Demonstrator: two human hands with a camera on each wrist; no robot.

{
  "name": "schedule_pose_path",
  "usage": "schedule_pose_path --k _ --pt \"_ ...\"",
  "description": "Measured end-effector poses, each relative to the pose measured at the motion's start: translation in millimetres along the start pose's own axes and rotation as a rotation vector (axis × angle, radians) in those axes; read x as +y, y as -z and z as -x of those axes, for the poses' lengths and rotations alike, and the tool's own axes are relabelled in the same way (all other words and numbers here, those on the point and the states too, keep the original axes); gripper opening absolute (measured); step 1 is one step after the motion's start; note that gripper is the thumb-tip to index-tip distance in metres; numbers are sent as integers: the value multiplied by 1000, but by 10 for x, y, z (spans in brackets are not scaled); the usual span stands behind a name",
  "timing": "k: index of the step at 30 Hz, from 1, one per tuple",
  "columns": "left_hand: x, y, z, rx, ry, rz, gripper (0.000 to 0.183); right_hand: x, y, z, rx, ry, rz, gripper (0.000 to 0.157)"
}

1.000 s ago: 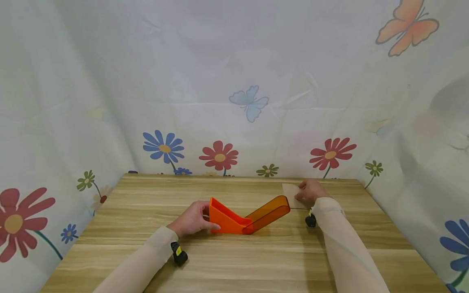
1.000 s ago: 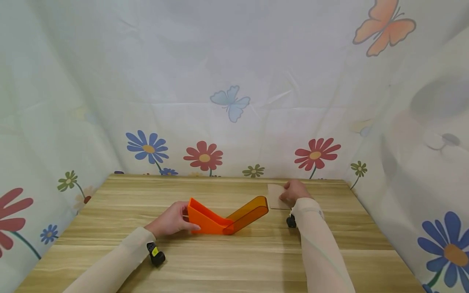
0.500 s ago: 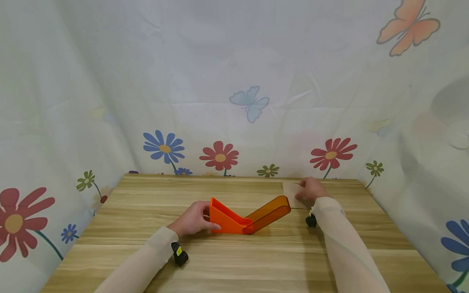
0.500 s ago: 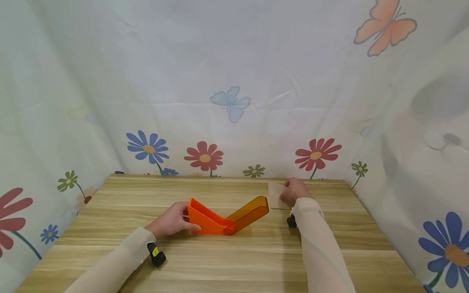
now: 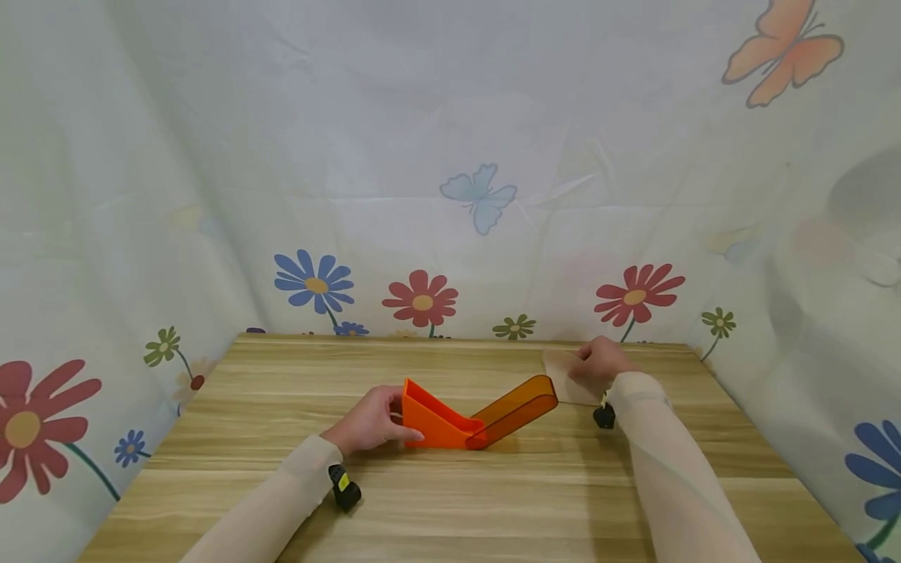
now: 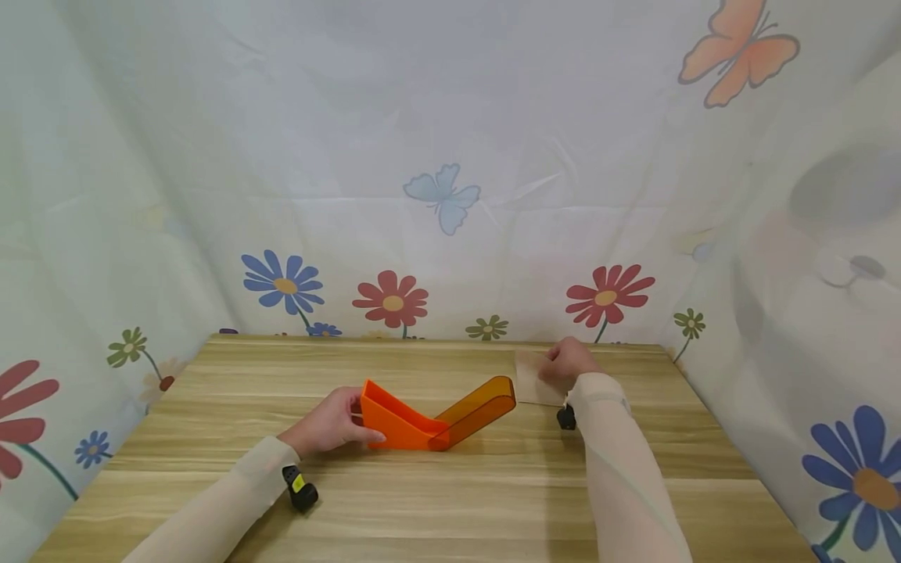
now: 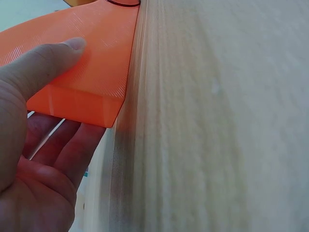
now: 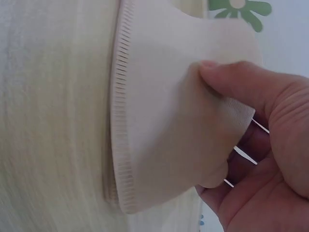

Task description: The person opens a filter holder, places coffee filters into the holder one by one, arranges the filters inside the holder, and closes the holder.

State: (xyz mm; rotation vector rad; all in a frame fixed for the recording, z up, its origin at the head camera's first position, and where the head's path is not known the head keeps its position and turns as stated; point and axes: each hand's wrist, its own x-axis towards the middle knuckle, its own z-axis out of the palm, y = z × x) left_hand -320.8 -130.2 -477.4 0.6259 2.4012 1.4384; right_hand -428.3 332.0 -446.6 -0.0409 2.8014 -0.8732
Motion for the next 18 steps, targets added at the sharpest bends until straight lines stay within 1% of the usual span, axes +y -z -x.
schedule_pose_path --k 5,9,11,15,18 --pt "-9 6 -4 -4 -12 -3 49 1 134 2 -47 27 52 29" --pt "-31 8 -16 -5 -21 -7 50 -32 253 29 -58 47 70 26" --pt "-38 9 -18 -3 -23 -6 50 -81 311 75 -65 46 54 26" --pt "-41 7 -19 -2 -22 2 51 -192 407 192 -84 61 -11 26" --pt "-38 3 -18 -4 -26 5 51 -278 458 291 -77 78 -51 27"
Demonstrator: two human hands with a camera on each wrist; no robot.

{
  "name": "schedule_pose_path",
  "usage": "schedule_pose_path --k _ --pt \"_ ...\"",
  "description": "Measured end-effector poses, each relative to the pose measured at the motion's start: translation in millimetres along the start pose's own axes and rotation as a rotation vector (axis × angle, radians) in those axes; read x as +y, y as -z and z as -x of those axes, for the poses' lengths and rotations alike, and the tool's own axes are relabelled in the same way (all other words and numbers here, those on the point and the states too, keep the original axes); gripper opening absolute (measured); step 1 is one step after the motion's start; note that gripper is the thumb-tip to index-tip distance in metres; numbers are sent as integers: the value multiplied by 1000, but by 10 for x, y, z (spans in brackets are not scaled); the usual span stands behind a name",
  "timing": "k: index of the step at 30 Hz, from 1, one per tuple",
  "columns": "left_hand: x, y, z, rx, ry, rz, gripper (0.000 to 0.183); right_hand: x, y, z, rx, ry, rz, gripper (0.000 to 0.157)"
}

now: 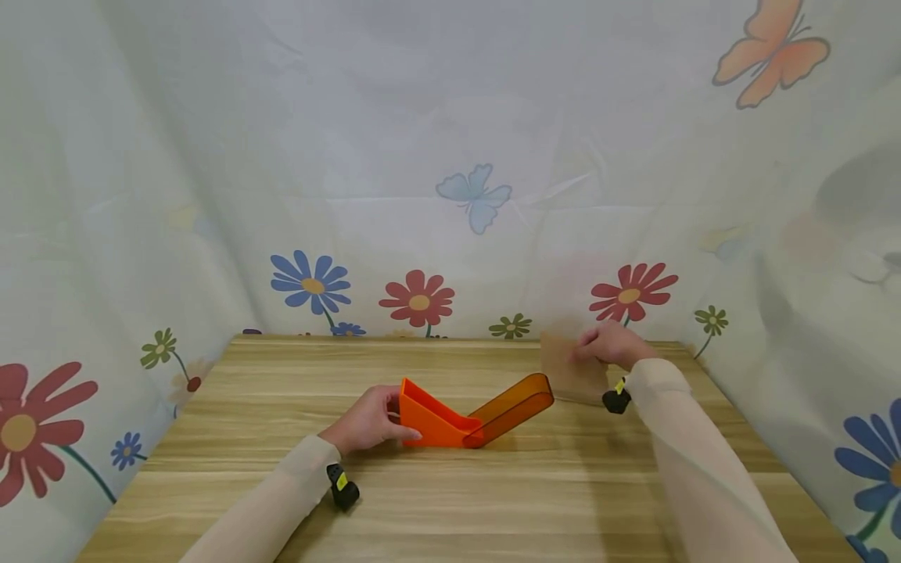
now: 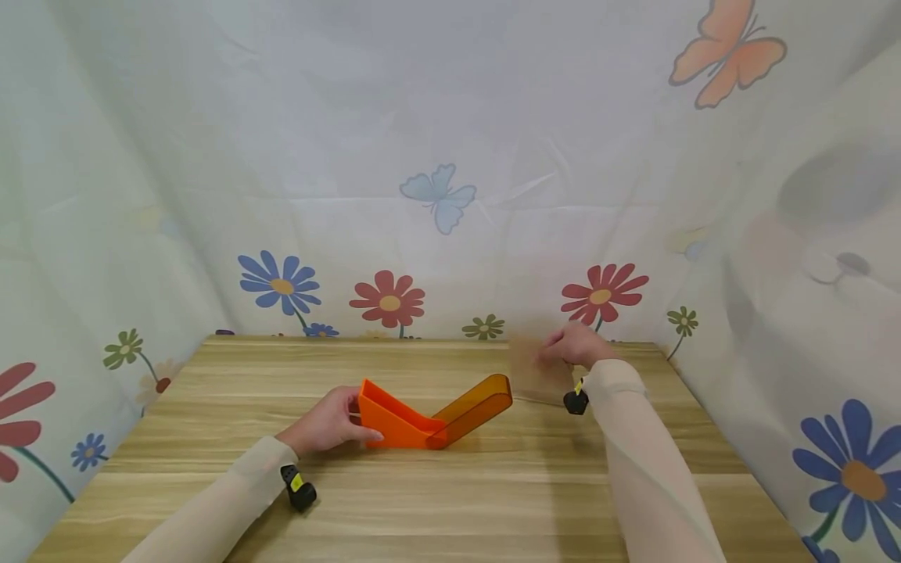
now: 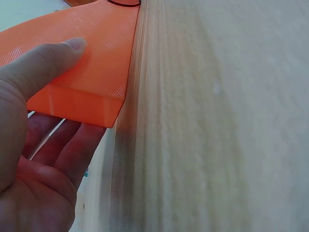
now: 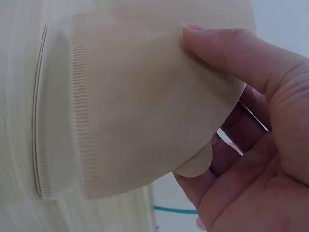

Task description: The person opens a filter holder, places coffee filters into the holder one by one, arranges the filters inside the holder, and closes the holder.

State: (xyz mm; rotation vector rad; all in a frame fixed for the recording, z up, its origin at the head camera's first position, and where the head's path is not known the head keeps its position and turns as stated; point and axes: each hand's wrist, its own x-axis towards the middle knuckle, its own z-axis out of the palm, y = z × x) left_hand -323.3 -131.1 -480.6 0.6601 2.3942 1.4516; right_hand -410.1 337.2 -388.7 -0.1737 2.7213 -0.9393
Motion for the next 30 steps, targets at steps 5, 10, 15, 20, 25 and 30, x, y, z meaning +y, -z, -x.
schedule_pose_path --k 5,10,15,20,25,30 --pt "7 -6 -4 2 -1 -8 50 -167 31 148 36 55 -41 32" --pt "-9 -9 -12 1 1 -15 50 -320 48 283 56 97 -69 36" --pt "-8 -8 -10 2 0 -21 50 -486 62 405 79 136 -63 38" --pt "20 -12 5 6 3 -21 49 -685 42 517 112 182 -83 36" --pt "46 -13 20 5 5 -17 49 -928 1 609 136 224 -93 31" --pt "49 -13 22 6 12 -24 49 -1149 -79 661 124 301 -128 23"
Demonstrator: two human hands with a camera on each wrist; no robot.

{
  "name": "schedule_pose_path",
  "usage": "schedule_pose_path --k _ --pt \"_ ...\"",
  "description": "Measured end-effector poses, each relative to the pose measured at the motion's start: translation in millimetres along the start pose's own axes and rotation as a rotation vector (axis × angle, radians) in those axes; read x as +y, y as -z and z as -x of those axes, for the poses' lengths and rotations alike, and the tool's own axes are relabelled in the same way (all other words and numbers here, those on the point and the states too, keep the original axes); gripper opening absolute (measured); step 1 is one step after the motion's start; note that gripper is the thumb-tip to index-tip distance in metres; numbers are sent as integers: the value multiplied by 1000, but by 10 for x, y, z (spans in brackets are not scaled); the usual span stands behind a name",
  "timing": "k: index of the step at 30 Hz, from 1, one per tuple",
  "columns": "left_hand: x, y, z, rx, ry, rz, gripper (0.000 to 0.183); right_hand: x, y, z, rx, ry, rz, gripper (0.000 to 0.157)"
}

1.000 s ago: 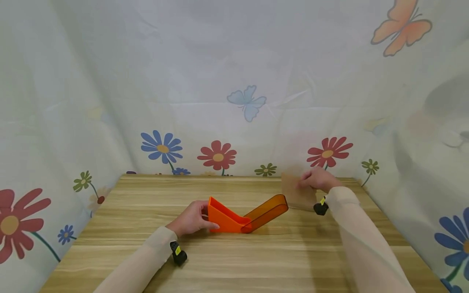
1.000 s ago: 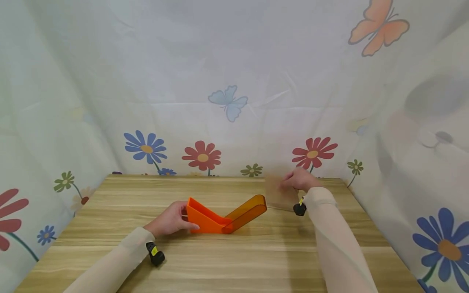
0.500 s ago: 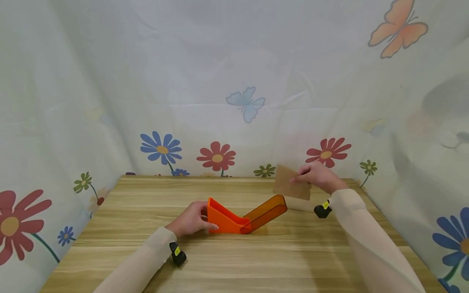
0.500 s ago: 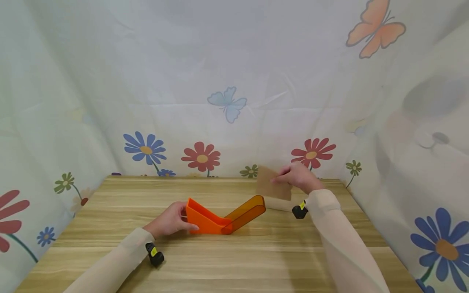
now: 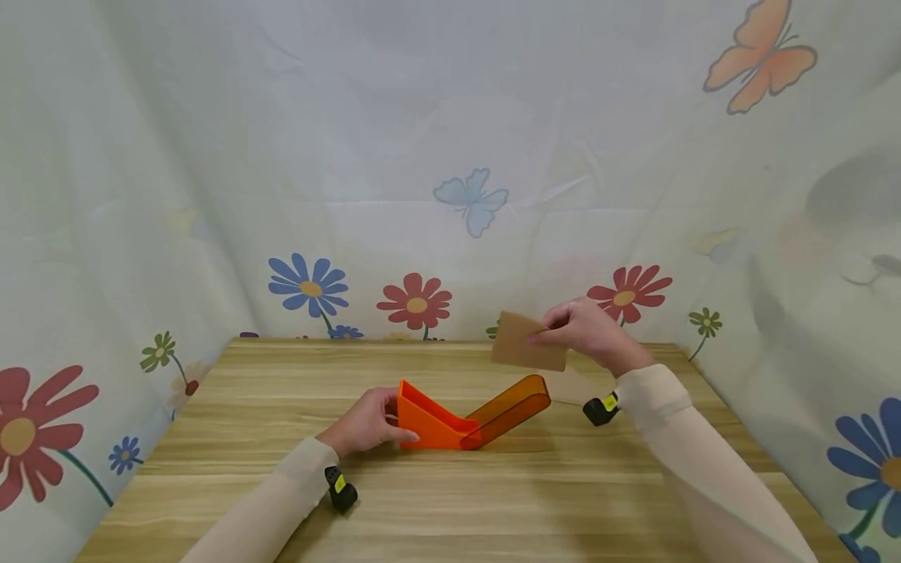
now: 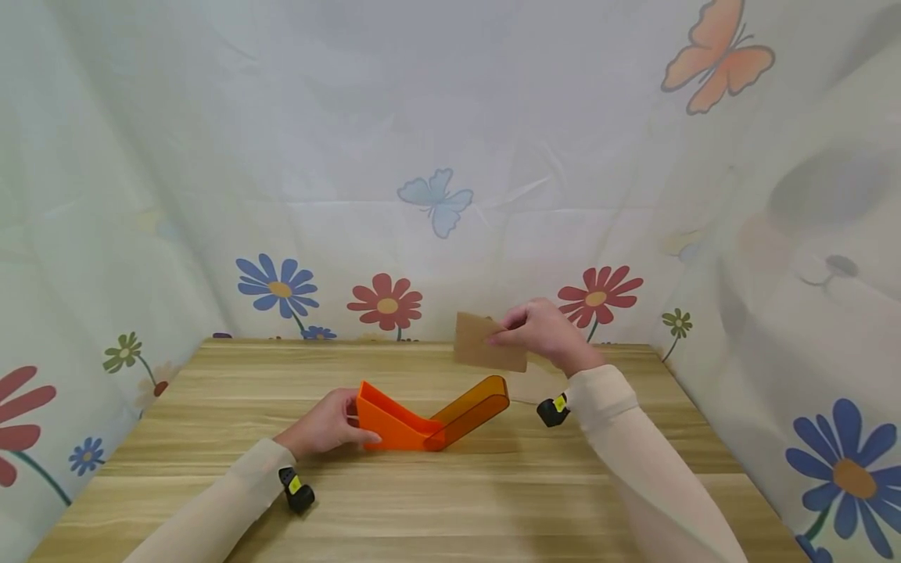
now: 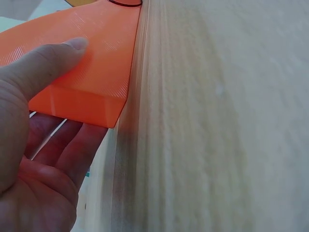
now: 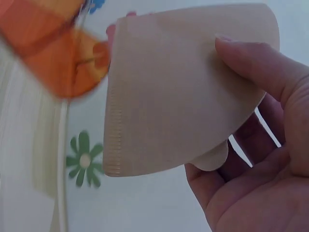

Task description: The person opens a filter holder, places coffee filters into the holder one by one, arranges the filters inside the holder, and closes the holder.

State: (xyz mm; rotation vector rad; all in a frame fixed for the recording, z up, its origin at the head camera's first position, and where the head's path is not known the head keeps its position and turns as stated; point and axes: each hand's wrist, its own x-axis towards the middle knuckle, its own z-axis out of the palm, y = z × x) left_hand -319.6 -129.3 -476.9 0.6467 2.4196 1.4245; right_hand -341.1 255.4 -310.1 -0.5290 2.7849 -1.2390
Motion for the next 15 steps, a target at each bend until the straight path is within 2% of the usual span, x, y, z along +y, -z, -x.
schedule_pose_path --k 7,15 --pt "-29 1 -9 -3 -8 -8 49 -257 -208 -5 -10 30 -28 20" --pt "-40 7 -23 -8 -5 -5 48 -389 -419 -19 -38 85 -73 17"
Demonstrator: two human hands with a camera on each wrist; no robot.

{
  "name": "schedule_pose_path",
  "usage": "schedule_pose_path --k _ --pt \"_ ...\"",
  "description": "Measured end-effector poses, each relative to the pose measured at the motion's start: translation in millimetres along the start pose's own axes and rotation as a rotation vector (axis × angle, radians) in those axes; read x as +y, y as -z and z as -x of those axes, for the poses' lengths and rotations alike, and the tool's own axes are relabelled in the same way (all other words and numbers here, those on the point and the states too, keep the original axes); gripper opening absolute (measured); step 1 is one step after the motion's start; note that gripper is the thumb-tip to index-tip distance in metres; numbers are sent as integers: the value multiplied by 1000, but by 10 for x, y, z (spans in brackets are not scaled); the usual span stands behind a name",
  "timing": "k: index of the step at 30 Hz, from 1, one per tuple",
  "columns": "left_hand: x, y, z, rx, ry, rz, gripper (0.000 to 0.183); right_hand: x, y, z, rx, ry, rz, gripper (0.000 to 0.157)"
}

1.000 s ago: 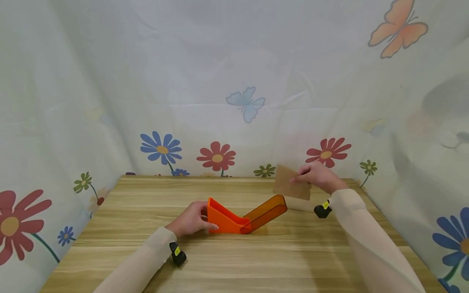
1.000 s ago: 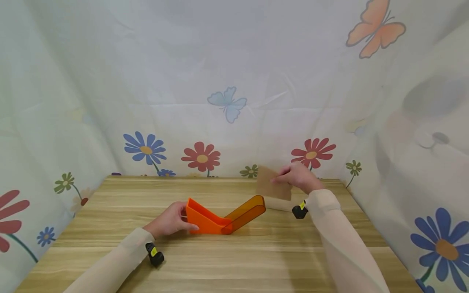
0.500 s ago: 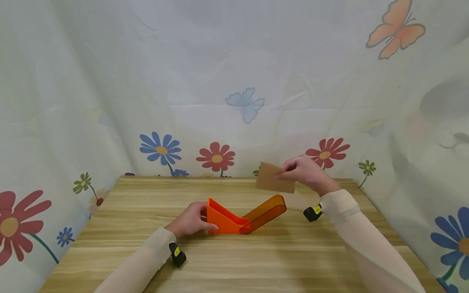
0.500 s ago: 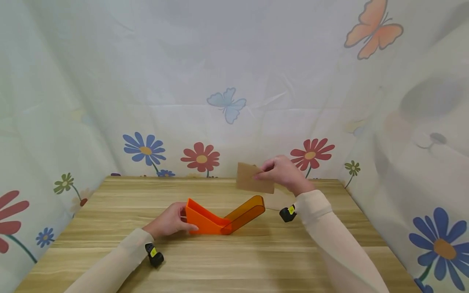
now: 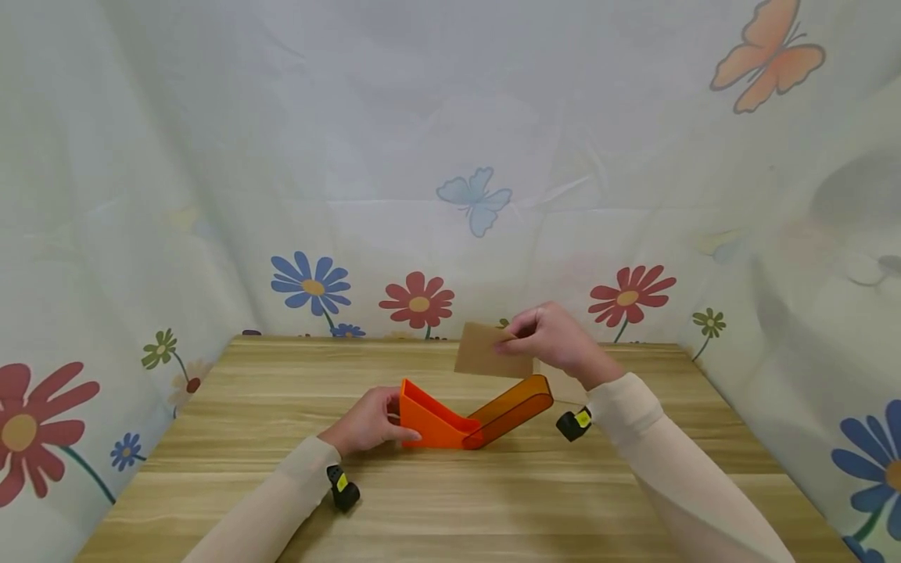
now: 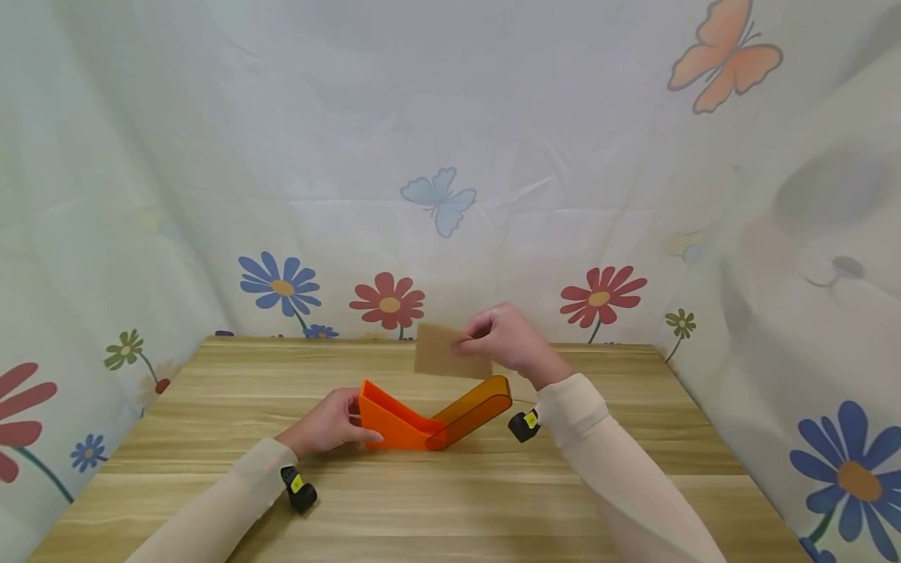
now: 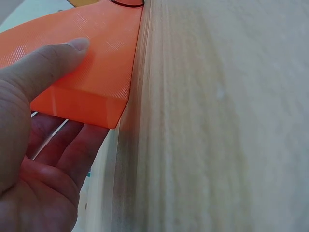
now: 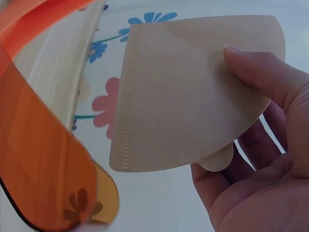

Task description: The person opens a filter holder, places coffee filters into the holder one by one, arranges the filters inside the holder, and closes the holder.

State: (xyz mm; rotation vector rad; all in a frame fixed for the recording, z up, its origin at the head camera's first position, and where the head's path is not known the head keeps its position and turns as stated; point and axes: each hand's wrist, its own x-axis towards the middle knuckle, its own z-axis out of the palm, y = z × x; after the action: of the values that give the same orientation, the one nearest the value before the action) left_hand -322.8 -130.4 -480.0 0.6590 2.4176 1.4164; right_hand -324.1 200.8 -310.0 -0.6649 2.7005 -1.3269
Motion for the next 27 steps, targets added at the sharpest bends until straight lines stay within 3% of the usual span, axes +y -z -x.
schedule_pose_path --k 12,17,27 --pt "-6 5 4 4 -1 -5 49 -32 -339 -14 -59 46 -38 13" --pt "9 3 15 4 5 -2 49 -12 -456 -29 -93 19 -46 12" --pt "-12 4 -4 1 1 -10 49 54 -700 -18 -98 39 -20 11"
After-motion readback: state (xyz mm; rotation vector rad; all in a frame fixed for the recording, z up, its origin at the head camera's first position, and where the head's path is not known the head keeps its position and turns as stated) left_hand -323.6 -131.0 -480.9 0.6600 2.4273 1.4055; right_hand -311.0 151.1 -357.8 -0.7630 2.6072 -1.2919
